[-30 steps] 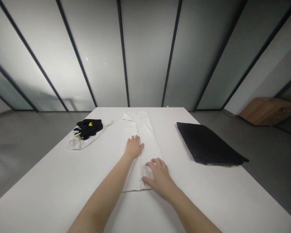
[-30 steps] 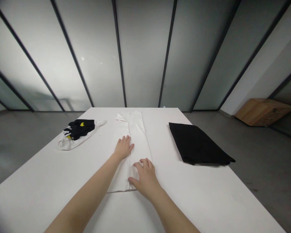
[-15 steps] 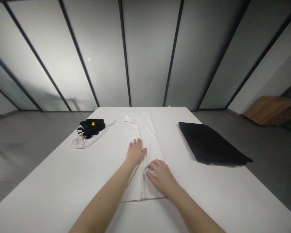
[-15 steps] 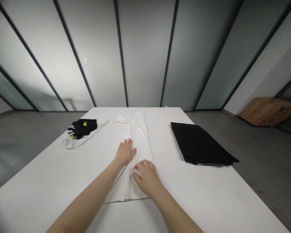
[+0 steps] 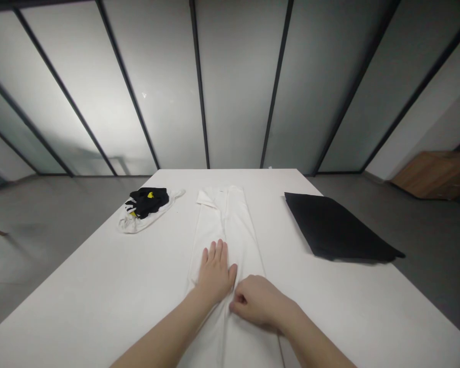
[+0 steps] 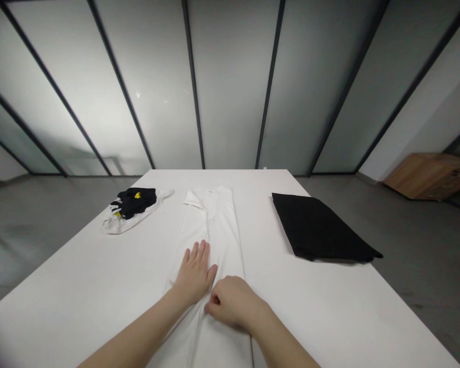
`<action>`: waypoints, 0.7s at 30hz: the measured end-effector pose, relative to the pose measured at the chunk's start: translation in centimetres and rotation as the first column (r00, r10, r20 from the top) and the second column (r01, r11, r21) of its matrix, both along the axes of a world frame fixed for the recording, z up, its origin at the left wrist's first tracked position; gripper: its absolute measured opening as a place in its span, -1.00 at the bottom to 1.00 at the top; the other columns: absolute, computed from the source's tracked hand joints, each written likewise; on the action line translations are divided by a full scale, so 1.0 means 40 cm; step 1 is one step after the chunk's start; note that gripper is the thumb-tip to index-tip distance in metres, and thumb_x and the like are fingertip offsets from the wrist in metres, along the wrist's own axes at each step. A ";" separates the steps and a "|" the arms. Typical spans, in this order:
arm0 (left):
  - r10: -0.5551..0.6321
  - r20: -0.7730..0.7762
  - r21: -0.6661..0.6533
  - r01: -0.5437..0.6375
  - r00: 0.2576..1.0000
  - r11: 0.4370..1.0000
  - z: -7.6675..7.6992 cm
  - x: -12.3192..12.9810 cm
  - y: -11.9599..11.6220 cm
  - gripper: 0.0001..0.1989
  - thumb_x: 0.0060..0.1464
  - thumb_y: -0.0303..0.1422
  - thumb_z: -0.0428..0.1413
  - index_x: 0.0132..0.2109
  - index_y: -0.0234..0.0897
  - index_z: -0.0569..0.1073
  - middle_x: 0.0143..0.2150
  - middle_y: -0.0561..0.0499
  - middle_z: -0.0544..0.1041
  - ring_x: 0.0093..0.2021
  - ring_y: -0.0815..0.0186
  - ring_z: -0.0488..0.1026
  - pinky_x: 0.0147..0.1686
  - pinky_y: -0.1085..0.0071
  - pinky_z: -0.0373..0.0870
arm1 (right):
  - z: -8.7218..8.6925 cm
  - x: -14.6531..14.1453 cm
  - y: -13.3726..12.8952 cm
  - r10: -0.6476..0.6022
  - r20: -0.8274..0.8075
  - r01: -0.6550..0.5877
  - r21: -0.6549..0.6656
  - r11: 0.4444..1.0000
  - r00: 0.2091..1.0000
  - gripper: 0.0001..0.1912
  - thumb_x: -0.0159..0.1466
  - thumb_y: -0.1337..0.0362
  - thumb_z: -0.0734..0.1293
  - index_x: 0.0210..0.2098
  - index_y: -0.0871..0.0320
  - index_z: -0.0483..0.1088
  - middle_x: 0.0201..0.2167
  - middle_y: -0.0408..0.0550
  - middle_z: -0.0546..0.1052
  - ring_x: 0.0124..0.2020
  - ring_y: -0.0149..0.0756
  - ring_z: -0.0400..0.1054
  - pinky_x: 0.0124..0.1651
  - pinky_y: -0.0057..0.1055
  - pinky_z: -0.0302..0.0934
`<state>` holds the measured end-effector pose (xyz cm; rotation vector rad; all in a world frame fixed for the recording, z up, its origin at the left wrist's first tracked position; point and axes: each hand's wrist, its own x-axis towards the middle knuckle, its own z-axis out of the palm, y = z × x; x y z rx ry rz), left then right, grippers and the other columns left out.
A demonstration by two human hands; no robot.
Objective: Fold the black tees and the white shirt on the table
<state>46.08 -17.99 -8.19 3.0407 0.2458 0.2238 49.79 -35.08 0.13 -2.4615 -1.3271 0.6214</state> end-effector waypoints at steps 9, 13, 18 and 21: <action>0.031 -0.076 0.019 -0.030 0.997 0.999 0.031 0.088 0.052 -0.21 0.41 0.06 -0.16 0.54 -0.41 0.14 0.56 -0.38 0.11 0.54 -0.26 0.03 0.42 -0.21 0.05 | 0.004 -0.012 0.000 0.016 -0.004 -0.016 -0.041 0.999 1.000 -0.82 0.18 0.14 0.45 -0.47 0.04 0.66 -0.55 -0.06 0.62 -0.54 -0.27 0.33 -0.42 -0.35 -0.04; 0.029 -0.083 0.038 -0.026 0.996 0.999 0.082 0.187 0.094 -0.28 0.44 0.01 -0.17 0.48 -0.41 0.25 0.52 -0.39 0.21 0.49 -0.23 0.14 0.38 -0.19 0.14 | 0.001 -0.013 0.000 0.001 -0.010 -0.001 -0.049 0.999 1.000 -0.73 0.26 0.04 0.43 -0.44 0.05 0.66 -0.53 -0.04 0.61 -0.52 -0.25 0.34 -0.39 -0.34 0.01; 0.098 -0.032 -0.003 -0.098 0.995 0.995 0.162 0.263 0.128 -0.49 0.46 -0.06 -0.15 0.11 -0.30 0.55 0.11 -0.29 0.56 0.17 -0.04 0.48 0.15 0.06 0.39 | -0.004 0.004 0.007 -0.044 0.025 0.042 0.079 0.996 0.999 -0.66 0.40 0.08 0.35 -0.43 0.10 0.57 -0.44 -0.06 0.57 -0.42 -0.28 0.35 -0.32 -0.36 0.06; 0.159 0.027 -0.012 -0.159 0.987 0.987 0.159 0.261 0.145 -0.58 0.45 -0.14 -0.10 0.07 -0.29 0.53 0.06 -0.26 0.57 0.11 0.01 0.50 0.11 0.12 0.41 | 0.002 0.008 0.012 -0.067 0.021 0.061 0.224 0.973 0.998 -0.81 0.38 0.13 0.41 -0.27 0.09 0.56 -0.26 -0.05 0.58 -0.20 -0.22 0.42 -0.14 -0.36 0.19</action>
